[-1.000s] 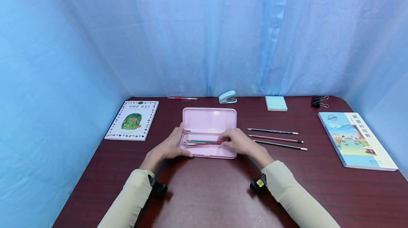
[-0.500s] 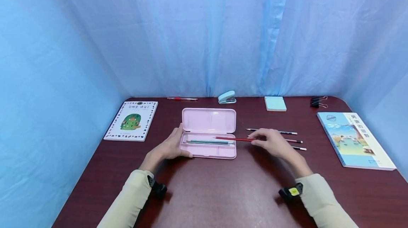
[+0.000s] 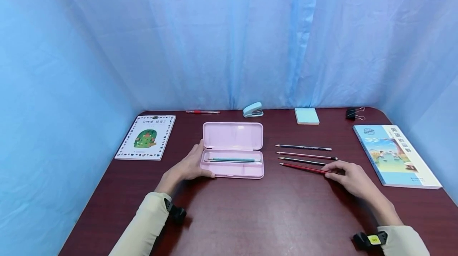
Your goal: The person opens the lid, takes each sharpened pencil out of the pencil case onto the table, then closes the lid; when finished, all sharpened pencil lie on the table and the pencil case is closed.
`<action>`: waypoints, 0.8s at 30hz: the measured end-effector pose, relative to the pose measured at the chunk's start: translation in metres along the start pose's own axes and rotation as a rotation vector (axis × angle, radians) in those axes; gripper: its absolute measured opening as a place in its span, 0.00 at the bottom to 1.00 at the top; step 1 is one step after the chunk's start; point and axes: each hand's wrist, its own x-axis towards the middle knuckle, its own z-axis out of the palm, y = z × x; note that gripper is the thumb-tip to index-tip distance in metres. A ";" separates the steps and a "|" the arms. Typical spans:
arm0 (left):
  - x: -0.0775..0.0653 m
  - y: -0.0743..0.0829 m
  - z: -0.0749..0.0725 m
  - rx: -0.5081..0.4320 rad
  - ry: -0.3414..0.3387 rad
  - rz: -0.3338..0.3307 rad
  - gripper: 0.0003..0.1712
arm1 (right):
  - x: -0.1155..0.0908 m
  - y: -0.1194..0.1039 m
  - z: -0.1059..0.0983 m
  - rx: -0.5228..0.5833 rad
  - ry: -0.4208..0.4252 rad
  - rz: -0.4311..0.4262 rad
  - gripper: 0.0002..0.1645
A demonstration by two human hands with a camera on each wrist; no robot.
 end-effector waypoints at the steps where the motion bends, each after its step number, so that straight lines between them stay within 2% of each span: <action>1: 0.000 0.000 0.000 0.002 -0.002 -0.002 0.73 | -0.001 0.002 0.000 -0.008 0.013 -0.004 0.07; 8: 0.001 0.000 -0.001 0.008 -0.003 0.002 0.73 | -0.002 0.006 0.002 -0.047 0.112 -0.078 0.09; 17: 0.001 -0.001 0.001 0.003 -0.007 -0.004 0.74 | -0.003 0.005 0.003 -0.063 0.101 -0.094 0.13; 20: 0.001 -0.002 0.001 0.000 -0.009 -0.007 0.74 | 0.000 -0.003 0.003 -0.071 0.117 -0.125 0.12; 24: 0.000 -0.001 0.000 0.001 -0.013 -0.016 0.74 | 0.016 -0.028 0.006 -0.050 0.131 -0.193 0.12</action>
